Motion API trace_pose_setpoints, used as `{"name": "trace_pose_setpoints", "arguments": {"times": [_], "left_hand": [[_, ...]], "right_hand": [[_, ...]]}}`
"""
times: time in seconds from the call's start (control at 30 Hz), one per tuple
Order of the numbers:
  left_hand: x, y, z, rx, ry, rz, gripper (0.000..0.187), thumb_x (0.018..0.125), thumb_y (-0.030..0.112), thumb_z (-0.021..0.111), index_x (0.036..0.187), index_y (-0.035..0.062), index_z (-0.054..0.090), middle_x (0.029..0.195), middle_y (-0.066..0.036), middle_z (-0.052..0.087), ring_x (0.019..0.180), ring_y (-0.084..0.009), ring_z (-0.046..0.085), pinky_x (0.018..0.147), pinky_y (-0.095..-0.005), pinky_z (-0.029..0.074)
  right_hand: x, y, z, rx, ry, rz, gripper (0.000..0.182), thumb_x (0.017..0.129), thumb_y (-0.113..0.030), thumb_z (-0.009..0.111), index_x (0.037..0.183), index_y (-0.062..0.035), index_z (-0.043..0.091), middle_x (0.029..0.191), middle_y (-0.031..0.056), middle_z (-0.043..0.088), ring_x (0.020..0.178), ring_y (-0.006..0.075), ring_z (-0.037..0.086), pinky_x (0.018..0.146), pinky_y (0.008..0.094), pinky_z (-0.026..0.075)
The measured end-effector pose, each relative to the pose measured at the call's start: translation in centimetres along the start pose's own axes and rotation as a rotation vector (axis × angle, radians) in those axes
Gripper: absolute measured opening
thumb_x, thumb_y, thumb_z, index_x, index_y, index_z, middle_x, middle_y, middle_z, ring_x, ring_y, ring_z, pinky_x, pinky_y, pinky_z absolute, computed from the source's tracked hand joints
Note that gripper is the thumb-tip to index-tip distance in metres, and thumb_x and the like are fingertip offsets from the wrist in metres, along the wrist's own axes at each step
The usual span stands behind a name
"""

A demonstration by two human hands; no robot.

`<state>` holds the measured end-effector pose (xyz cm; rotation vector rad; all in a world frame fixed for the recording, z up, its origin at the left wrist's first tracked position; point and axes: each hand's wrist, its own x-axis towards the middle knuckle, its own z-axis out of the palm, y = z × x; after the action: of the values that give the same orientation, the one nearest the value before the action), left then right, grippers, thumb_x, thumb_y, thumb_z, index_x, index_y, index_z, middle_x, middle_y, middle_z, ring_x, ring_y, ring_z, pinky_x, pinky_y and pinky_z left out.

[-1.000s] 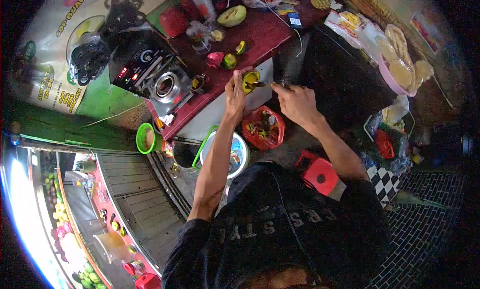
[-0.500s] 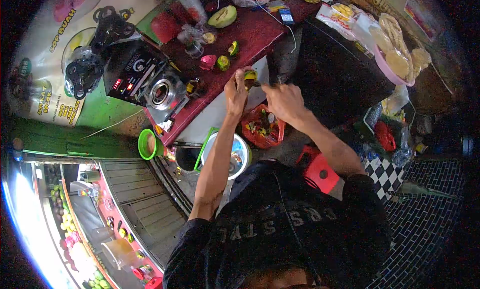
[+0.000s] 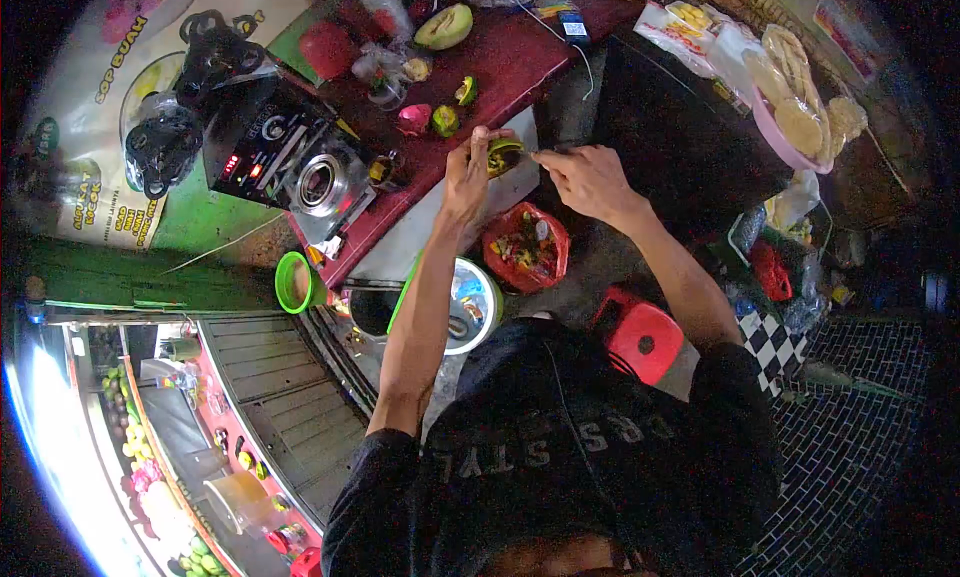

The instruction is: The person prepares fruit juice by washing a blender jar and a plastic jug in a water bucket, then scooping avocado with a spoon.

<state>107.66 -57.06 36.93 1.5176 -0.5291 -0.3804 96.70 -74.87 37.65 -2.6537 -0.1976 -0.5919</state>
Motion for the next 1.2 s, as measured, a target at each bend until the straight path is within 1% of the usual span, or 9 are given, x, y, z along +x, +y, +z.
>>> {"name": "trace_pose_setpoints", "arguments": {"times": [0.27,0.33,0.43,0.57,0.63,0.77,0.83,1.03,1.2], "left_hand": [[0.8,0.6,-0.3,-0.017,0.013,0.055,0.062,0.104,0.048,0.035,0.110,-0.0057,0.065,0.098,-0.011,0.069,0.086,-0.0162,0.065,0.082,-0.0295,0.052],[0.5,1.5,-0.1,0.060,0.107,0.010,0.062,0.104,0.048,0.033,0.110,-0.0053,0.065,0.099,-0.011,0.069,0.089,-0.0166,0.065,0.084,-0.0298,0.051],[1.1,-0.1,-0.2,-0.066,0.074,0.047,0.062,0.104,0.048,0.032,0.111,-0.0044,0.065,0.099,-0.011,0.068,0.091,-0.0167,0.064,0.086,-0.0301,0.050],[1.2,-0.3,0.0,-0.061,0.063,0.079,0.061,0.105,0.047,0.032,0.112,-0.0039,0.064,0.101,-0.010,0.068,0.091,-0.0167,0.063,0.085,-0.0304,0.049],[1.2,-0.4,0.0,0.094,0.087,0.085,0.066,0.103,0.054,0.028,0.120,-0.0010,0.061,0.104,-0.011,0.068,0.093,-0.0181,0.063,0.087,-0.0316,0.049],[1.4,-1.3,0.2,0.023,0.117,0.072,0.066,0.103,0.054,0.026,0.122,-0.0005,0.060,0.105,-0.011,0.067,0.093,-0.0183,0.063,0.088,-0.0312,0.049],[1.4,-1.3,0.3,-0.137,0.227,0.014,0.060,0.103,0.051,0.034,0.122,-0.0016,0.057,0.107,-0.009,0.065,0.097,-0.0177,0.060,0.087,-0.0313,0.047],[0.9,-1.5,0.2,-0.092,0.247,0.003,0.062,0.101,0.055,0.035,0.124,0.0007,0.055,0.104,-0.008,0.063,0.092,-0.0170,0.059,0.084,-0.0315,0.048],[0.3,-0.5,-0.3,-0.155,0.276,0.013,0.061,0.101,0.055,0.036,0.124,0.0018,0.055,0.106,-0.008,0.062,0.093,-0.0155,0.057,0.084,-0.0310,0.047]], "right_hand": [[-1.0,-0.5,-0.6,-0.112,-0.095,-0.038,0.027,0.082,-0.018,0.061,0.109,-0.0186,0.066,0.076,0.0096,0.067,0.067,0.0305,0.068,0.060,0.0445,0.055],[-1.3,-1.0,-0.6,-0.138,0.004,-0.017,0.031,0.083,-0.013,0.062,0.113,-0.0156,0.068,0.077,0.0094,0.067,0.064,0.0302,0.066,0.058,0.0421,0.054],[-1.1,-1.5,0.2,-0.184,0.060,0.071,0.033,0.083,-0.013,0.061,0.116,-0.0158,0.067,0.080,0.0101,0.068,0.065,0.0298,0.067,0.059,0.0422,0.055],[-0.1,-3.2,0.3,-0.202,0.026,0.155,0.034,0.084,-0.012,0.061,0.117,-0.0145,0.067,0.082,0.0113,0.070,0.066,0.0290,0.069,0.060,0.0418,0.056],[-0.1,-3.3,1.3,-0.254,0.079,0.149,0.034,0.081,-0.015,0.061,0.115,-0.0125,0.065,0.077,0.0123,0.068,0.064,0.0316,0.068,0.055,0.0438,0.055],[0.3,-3.9,1.9,-0.273,0.079,0.152,0.038,0.079,-0.013,0.061,0.116,-0.0105,0.064,0.078,0.0131,0.068,0.062,0.0310,0.067,0.051,0.0419,0.054],[0.3,-3.8,2.4,-0.254,0.200,0.128,0.040,0.078,-0.007,0.061,0.119,-0.0078,0.064,0.081,0.0132,0.068,0.066,0.0308,0.068,0.056,0.0390,0.056],[-0.4,-4.4,3.9,-0.272,0.208,0.028,0.046,0.077,-0.011,0.062,0.123,-0.0097,0.061,0.080,0.0134,0.068,0.060,0.0287,0.067,0.051,0.0401,0.055],[-1.5,-4.9,3.3,-0.183,0.168,0.061,0.046,0.076,-0.009,0.065,0.122,-0.0094,0.062,0.080,0.0119,0.067,0.062,0.0274,0.067,0.053,0.0380,0.054]]}}
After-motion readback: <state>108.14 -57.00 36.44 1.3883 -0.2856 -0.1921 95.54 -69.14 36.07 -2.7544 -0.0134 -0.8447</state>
